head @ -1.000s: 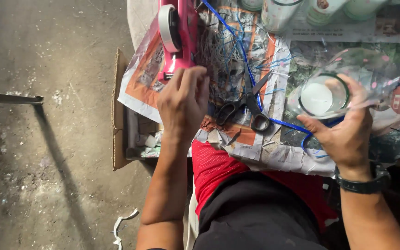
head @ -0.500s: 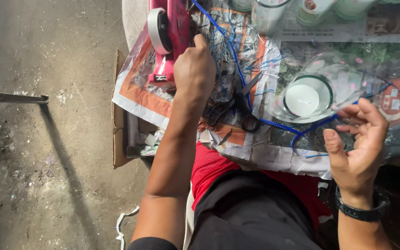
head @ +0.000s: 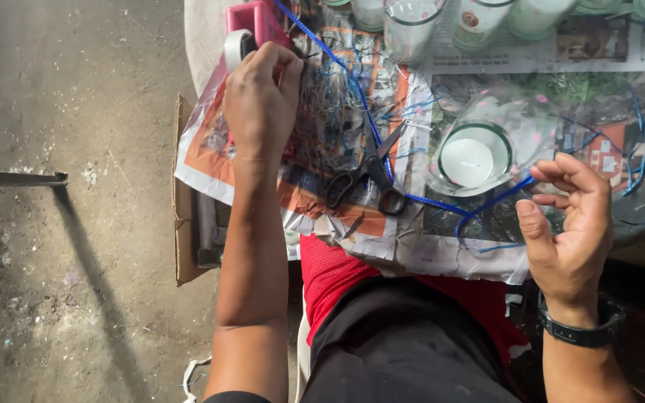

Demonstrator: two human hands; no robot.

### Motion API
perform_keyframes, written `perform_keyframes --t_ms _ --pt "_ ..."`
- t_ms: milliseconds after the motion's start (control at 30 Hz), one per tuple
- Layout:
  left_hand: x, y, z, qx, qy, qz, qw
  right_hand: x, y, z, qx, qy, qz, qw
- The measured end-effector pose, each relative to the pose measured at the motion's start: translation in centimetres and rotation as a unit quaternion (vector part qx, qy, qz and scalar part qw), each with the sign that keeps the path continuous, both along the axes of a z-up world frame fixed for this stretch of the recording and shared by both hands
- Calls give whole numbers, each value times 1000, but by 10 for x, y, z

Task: Wrapping small candles in clear plastic film and securing them with blue ribbons.

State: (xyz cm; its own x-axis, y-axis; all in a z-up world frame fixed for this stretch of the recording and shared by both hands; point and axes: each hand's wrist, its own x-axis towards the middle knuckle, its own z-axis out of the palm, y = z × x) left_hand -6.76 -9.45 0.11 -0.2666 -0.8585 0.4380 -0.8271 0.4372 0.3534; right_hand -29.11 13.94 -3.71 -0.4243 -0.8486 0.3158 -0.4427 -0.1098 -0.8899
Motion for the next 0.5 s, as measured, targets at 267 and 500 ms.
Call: perform_keyframes --t_ms 267,500 --pt "-4 -10 -11 4 17 -54 998 9 -3 3 -1 -3 -2 1000" --pt "-23 -38 -50 -68 -298 -88 948 18 0 9 0 3 -3 1000"
